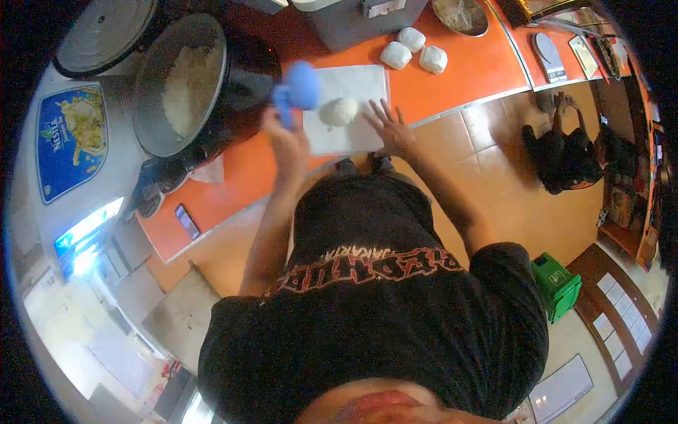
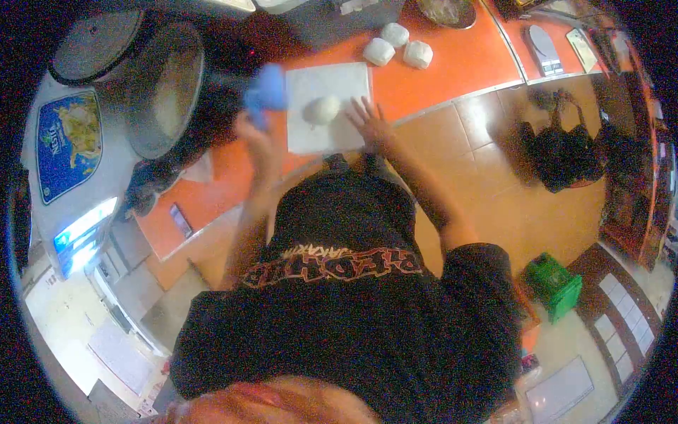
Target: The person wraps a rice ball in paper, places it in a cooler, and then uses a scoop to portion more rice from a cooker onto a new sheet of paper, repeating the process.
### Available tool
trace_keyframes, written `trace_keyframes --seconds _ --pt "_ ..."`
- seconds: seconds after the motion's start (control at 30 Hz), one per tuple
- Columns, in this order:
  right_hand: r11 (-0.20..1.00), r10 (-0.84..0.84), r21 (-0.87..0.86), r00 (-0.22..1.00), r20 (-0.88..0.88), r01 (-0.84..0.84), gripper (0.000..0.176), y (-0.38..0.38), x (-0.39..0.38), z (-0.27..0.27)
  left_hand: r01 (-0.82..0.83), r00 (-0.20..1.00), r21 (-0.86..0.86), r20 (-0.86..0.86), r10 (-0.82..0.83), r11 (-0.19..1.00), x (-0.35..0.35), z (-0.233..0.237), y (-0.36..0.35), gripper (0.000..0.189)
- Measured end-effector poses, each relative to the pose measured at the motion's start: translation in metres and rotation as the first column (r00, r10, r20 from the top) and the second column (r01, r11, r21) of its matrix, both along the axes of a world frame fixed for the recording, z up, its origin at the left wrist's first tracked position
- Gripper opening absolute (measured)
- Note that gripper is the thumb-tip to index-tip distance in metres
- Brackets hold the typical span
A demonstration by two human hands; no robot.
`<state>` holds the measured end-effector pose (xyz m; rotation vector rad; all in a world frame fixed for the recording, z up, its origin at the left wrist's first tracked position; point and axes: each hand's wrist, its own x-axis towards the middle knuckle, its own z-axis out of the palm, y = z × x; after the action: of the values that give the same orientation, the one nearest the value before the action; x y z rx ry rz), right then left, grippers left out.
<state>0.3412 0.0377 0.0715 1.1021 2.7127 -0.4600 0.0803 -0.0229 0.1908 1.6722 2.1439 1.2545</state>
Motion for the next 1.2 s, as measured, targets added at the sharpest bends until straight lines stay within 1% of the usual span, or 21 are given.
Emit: trace_keyframes --seconds 0.03,0.07,0.1,0.13,0.17,0.23,0.27,0.33,0.37,0.43,0.47,0.53,0.63,0.67,0.73,0.83,0.93,1.03,1.07,1.13,1.2 --pt "0.994 0.101 0.03 0.995 0.026 -0.102 0.101 -0.004 0.005 0.005 -0.048 0.988 0.195 -0.133 0.075 0.98 -0.022 0.022 0.004 0.051" --pt "0.988 0.145 0.061 0.989 -0.022 -0.144 0.085 -0.009 0.012 -0.009 -0.105 0.981 0.308 -0.121 0.149 0.945 -0.049 0.044 0.013 0.053" --pt "0.978 0.194 0.093 0.979 -0.067 -0.187 0.069 -0.018 0.023 -0.038 -0.043 0.977 0.428 -0.172 0.128 0.903 -0.075 0.077 0.023 0.054" --pt "0.964 0.245 0.129 0.963 -0.112 -0.231 0.054 -0.023 0.031 -0.055 -0.151 0.966 0.316 -0.153 0.207 0.937 -0.097 0.11 0.029 0.054" --pt "0.976 0.183 0.166 0.935 -0.303 -0.138 0.027 -0.025 0.036 -0.056 -0.257 0.947 0.197 -0.145 0.287 0.946 -0.121 0.133 0.029 0.055" --pt "0.973 0.177 0.194 0.946 -0.272 -0.127 0.024 -0.023 0.038 -0.066 -0.287 0.883 0.087 -0.362 0.299 0.954 -0.192 0.14 0.037 0.054" --pt "0.971 0.171 0.208 0.951 -0.256 -0.119 0.023 -0.022 0.038 -0.069 -0.309 0.808 0.124 -0.488 0.329 0.943 -0.209 0.139 0.037 0.048" --pt "0.974 0.119 0.222 0.922 -0.369 -0.037 0.023 -0.019 0.034 -0.066 -0.325 0.61 0.205 -0.7 0.37 0.923 -0.23 0.134 0.04 0.039" --pt "0.975 0.091 0.223 0.902 -0.422 0.007 0.022 -0.018 0.031 -0.064 -0.309 0.671 0.159 -0.662 0.333 0.938 -0.238 0.131 0.039 0.034" --pt "0.999 -0.001 0.038 0.932 -0.363 0.016 0.02 -0.008 0.025 -0.036 -0.265 0.779 0.068 -0.573 0.255 0.962 -0.248 0.126 0.037 0.024" --pt "0.998 -0.04 -0.06 0.945 -0.326 0.021 0.02 -0.007 0.021 -0.023 -0.304 0.801 0.013 -0.538 0.263 0.953 -0.245 0.123 0.037 0.022" --pt "0.994 -0.082 -0.096 0.941 -0.329 0.053 0.015 -0.003 0.015 -0.021 -0.38 0.834 -0.097 -0.465 0.296 0.92 -0.23 0.117 0.041 0.019" --pt "0.969 -0.199 -0.213 0.914 -0.354 0.128 0.011 0.003 0.012 -0.014 -0.251 0.869 -0.263 -0.484 0.097 0.932 -0.276 0.097 0.045 0.019" --pt "0.953 -0.249 -0.26 0.898 -0.364 0.159 0.011 0.007 0.011 -0.011 -0.277 0.717 -0.131 -0.688 0.114 0.952 -0.28 0.094 0.043 0.017" --pt "0.914 -0.322 -0.351 0.889 -0.327 0.202 0.012 0.012 0.008 -0.001 -0.219 0.286 0.131 -0.939 0.192 0.967 -0.268 0.108 0.04 0.016" --pt "0.876 -0.408 -0.408 0.845 -0.346 0.257 0.015 0.014 0.006 -0.005 -0.475 0.739 -0.244 -0.632 0.233 0.846 -0.258 0.12 0.043 0.024" --pt "0.883 -0.409 -0.397 0.829 -0.382 0.252 0.016 0.016 0.005 -0.003 -0.407 0.591 -0.14 -0.794 0.144 0.903 -0.231 0.128 0.039 0.031" --pt "0.838 -0.473 -0.478 0.788 -0.395 0.263 0.016 0.018 0.006 0.006 -0.111 0.788 -0.002 -0.609 0.086 0.994 -0.152 0.143 0.033 0.028" --pt "0.809 -0.508 -0.522 0.766 -0.394 0.269 0.016 0.018 0.005 0.007 -0.002 0.844 -0.033 -0.536 -0.017 0.999 -0.127 0.131 0.032 0.024" --pt "0.827 -0.495 -0.489 0.774 -0.395 0.279 0.015 0.021 0.002 0.008 0.213 0.897 -0.137 -0.366 -0.249 0.967 -0.077 0.1 0.026 0.015" --pt "0.814 -0.514 -0.49 0.78 -0.357 0.312 0.015 0.021 0.0 0.013 0.3 0.852 -0.297 -0.345 -0.394 0.907 -0.041 0.05 0.023 0.012"
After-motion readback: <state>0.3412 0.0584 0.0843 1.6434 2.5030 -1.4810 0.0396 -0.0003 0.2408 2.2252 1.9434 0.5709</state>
